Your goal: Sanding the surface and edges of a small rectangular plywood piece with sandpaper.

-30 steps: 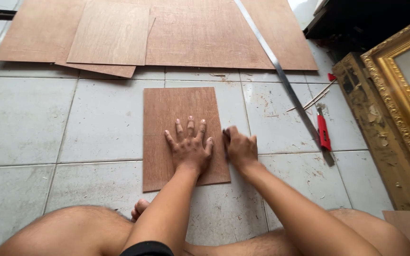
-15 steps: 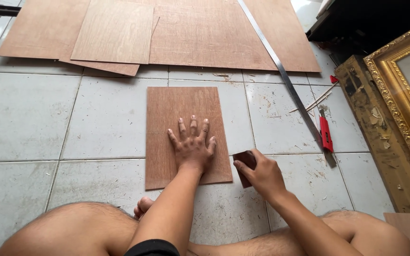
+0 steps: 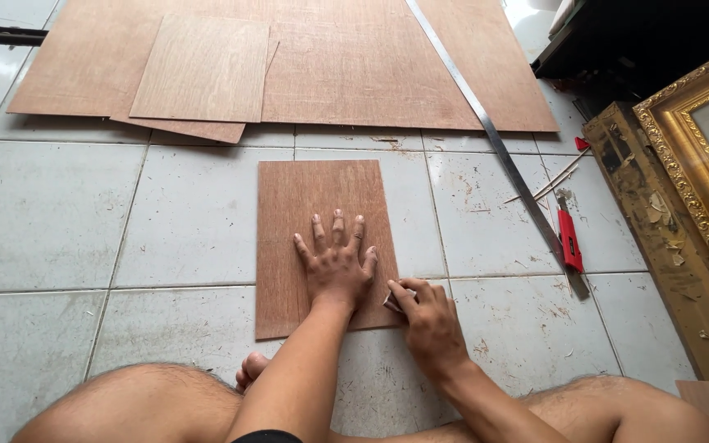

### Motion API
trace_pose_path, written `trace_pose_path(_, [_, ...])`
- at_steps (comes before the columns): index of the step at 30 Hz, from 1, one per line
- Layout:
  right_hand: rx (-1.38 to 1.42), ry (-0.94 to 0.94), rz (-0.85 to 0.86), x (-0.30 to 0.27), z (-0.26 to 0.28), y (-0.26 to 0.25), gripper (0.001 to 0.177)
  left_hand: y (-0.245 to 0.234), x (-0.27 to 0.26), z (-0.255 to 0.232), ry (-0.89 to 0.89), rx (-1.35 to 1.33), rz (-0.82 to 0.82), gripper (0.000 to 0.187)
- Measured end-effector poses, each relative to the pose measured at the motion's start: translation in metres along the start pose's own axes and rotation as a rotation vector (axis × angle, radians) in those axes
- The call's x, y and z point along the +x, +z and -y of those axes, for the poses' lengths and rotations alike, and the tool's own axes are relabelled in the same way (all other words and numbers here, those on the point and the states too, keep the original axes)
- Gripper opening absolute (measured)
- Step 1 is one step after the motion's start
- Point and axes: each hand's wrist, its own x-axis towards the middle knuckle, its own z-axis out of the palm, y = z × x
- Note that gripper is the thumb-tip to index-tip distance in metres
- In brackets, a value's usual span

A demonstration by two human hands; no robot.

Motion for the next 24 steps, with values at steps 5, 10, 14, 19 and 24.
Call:
trace_pose_path(5, [0.547,0.36,-0.126,0.04,-0.006,-0.046,0.043,-0.002,-0.001,0.001,0.002,-0.005,0.013,0.071])
trace_pose_path(10, [0.286,0.409,-0.178,0.044,-0.027,-0.028,0.033,-0.001,0.001,0.001,-0.001,0.004,0.023,0.07])
trace_pose_path(14, [0.047,0.156,-0.197,0.035,-0.028,0.02,0.04,-0.002,0.001,0.002,0.001,0.03,0.023,0.072])
trace_pose_path(19, [0.036,0.086,0.148,0.031,0.018,0.009,0.061,0.033,0.009,0.01,0.054,0.089,-0.11,0.075])
trace_pose_path(24, [0.132,0.172,0.267,0.128,0.002,0.009,0.06,0.024,0.006,0.008,0.008,0.067,-0.035,0.07])
